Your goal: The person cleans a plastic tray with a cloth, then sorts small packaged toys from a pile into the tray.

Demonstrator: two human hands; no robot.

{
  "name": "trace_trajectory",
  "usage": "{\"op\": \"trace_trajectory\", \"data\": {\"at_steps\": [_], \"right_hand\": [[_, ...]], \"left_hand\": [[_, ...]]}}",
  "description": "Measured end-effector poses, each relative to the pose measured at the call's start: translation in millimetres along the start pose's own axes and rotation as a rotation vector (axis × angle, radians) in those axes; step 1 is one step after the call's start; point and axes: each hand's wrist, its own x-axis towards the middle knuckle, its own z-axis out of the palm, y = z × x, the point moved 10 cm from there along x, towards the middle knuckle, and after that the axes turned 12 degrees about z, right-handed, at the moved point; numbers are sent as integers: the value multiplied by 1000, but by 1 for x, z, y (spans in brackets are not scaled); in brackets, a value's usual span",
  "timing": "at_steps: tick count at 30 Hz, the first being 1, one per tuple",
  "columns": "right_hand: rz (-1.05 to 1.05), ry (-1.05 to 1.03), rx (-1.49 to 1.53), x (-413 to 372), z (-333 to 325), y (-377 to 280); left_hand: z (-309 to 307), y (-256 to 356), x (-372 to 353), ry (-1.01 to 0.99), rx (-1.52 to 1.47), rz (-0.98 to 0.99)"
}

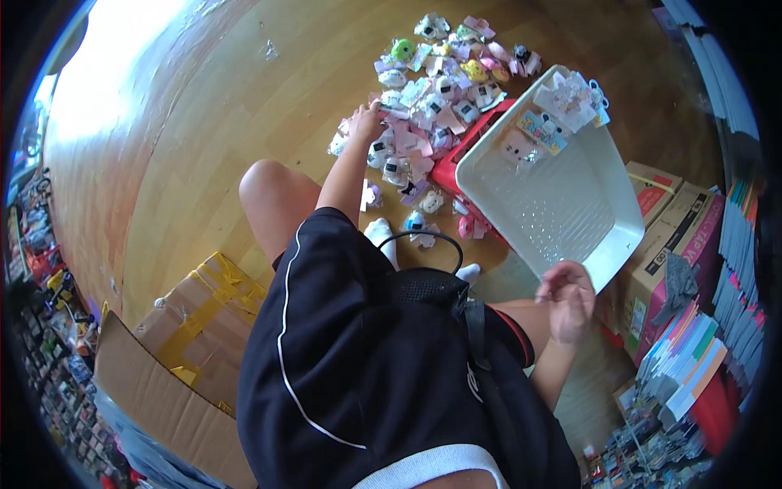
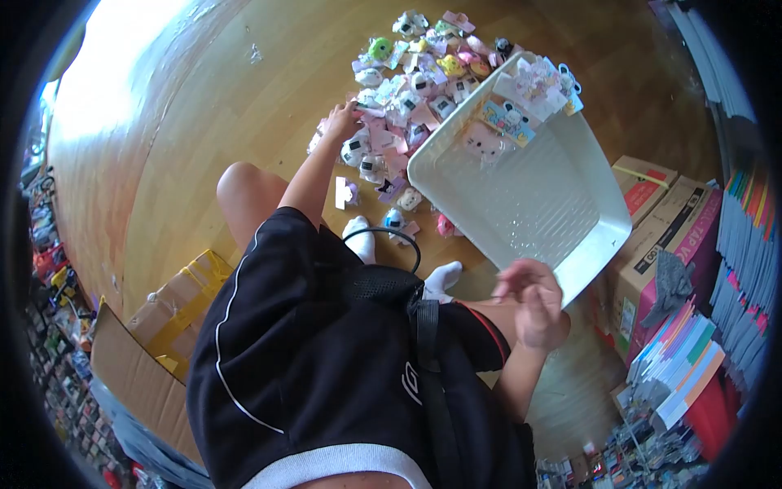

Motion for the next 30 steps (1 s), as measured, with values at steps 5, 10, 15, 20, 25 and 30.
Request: {"op": "trace_trajectory", "data": {"at_steps": [5,10,15,20,25,30], "right_hand": [[429,-478,-395,19,70,124],[524,-51,-993,84,-17,322],[568,204,-1231,107,-40,337],[501,87,-1084,114,-3,335],[51,-65,-1015,111,52,334],[266,25,-482,114,33,302]], "left_hand": [[20,-6,-10,25,155,-31],[-1,-5,-25,-250,192,-207],[2,18,-35,-245,177,-117],[6,40,-36,-114,142,-39],[-3,63,-38,-27,116,109],[-25,90,-13,200,-116,230]]}}
